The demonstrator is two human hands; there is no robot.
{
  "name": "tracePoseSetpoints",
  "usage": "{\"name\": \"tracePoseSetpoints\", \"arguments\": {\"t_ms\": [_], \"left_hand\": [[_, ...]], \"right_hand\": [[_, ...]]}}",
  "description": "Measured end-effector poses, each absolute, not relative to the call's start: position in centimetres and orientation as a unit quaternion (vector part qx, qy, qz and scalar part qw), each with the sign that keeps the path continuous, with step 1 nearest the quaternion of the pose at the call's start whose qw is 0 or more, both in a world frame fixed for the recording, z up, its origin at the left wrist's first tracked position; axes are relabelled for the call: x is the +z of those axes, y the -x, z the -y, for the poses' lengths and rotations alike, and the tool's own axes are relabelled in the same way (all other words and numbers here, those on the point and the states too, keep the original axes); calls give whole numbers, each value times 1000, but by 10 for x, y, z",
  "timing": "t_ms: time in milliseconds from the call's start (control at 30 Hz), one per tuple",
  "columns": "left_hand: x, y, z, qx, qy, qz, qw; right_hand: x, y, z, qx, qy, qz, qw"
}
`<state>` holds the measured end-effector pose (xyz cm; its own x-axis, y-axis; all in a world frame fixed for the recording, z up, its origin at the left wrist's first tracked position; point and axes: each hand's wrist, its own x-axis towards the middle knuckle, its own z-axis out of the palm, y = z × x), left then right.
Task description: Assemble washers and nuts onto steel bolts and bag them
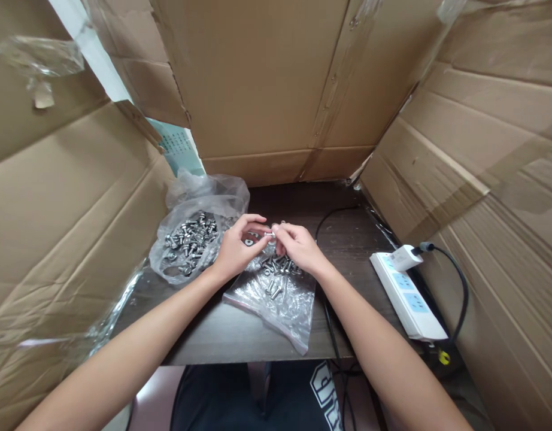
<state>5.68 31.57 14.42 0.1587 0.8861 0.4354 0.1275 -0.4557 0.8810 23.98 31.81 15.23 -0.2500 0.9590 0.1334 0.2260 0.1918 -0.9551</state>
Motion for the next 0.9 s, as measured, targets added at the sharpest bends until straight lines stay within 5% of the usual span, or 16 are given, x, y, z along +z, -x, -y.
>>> {"name": "tracePoseSetpoints", "arguments": {"t_ms": [900], "left_hand": [[143,-56,-316,530,-666,-371,372]], "right_hand": [[152,-238,-315,386,482,674,405]]}}
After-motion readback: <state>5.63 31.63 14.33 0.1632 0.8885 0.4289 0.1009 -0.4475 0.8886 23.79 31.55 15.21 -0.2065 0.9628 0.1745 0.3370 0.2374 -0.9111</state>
